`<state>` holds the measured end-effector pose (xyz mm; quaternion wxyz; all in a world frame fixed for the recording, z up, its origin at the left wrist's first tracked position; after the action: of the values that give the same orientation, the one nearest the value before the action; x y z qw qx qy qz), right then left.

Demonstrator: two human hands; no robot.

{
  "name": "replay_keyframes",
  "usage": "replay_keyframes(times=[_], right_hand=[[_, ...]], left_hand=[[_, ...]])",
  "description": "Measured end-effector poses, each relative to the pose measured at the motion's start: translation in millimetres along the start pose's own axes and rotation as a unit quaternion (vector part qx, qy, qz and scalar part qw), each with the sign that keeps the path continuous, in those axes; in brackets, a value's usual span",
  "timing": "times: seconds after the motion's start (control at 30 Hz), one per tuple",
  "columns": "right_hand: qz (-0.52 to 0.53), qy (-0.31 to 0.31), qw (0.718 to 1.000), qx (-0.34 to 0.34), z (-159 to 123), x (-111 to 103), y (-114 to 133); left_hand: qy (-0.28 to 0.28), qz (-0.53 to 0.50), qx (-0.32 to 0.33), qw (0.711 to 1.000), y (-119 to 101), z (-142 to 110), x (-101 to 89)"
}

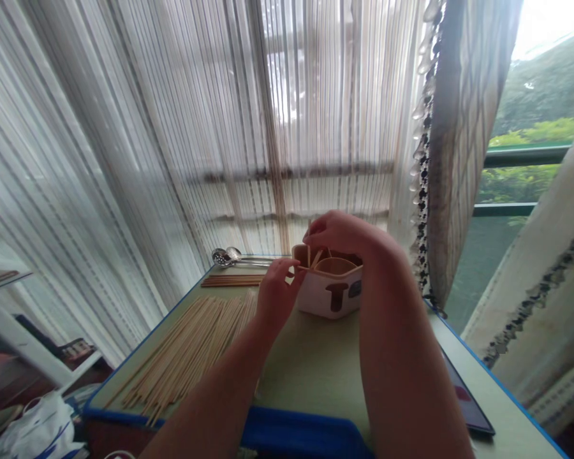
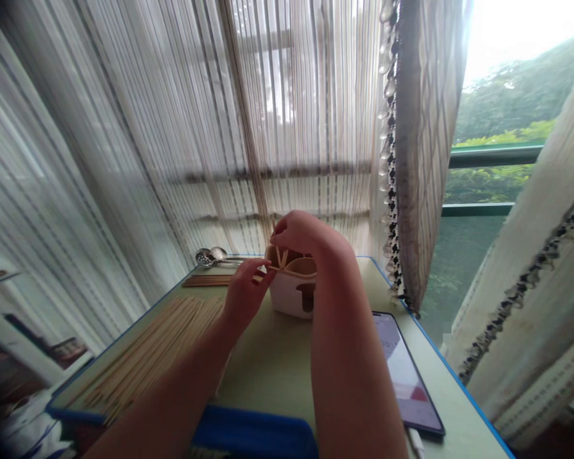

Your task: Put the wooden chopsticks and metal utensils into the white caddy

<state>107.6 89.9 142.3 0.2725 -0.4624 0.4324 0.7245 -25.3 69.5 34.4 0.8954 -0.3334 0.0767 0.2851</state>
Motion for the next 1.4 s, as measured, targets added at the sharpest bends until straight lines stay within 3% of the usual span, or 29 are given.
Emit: replay_keyframes(times=[0.27,0.57,0.8,1.13,1.3,1.4], right_hand=[[-0.061,0.076,0.995,0.017,0.8,9.2,-7.6],[-0.069,0.090,0.993,0.033,-1.8,8.8,-6.2],[-0.045,0.060,0.997,0.026,-3.9,3.1,-8.9],[-0.064,0.104,0.992,0.033,-6.1,8.6,-3.5],[-0.042,0.117,0.991,0.039,-2.4,12.2,-8.3],[-0.042,0.118,0.991,0.038,1.6,13.9,-10.1]], left_hand=[[-0.003,-0.001,0.005,1.000,-0.7,-0.9,-2.0],[-0.001,0.005,-0.002,1.000,-1.5,-1.1,-3.0],[-0.003,0.003,-0.002,1.000,-2.5,-1.1,-3.3],[0.006,-0.003,-0.010,1.000,-1.6,-1.9,-1.0],[0.013,-0.046,-0.091,0.995,0.0,1.0,-11.9],[0.077,-0.106,-0.200,0.971,3.9,6.7,-24.7]])
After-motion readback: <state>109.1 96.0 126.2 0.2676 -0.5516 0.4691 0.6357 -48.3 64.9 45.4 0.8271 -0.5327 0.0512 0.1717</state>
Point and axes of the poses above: each hand's wrist, its own z-axis towards the middle knuckle, its own x-axis out of the palm, y = z × x, the point moved 7 cm from there along z, towards the middle knuckle, and after that the axes turned 7 degrees about -z, right-handed, at the moved point
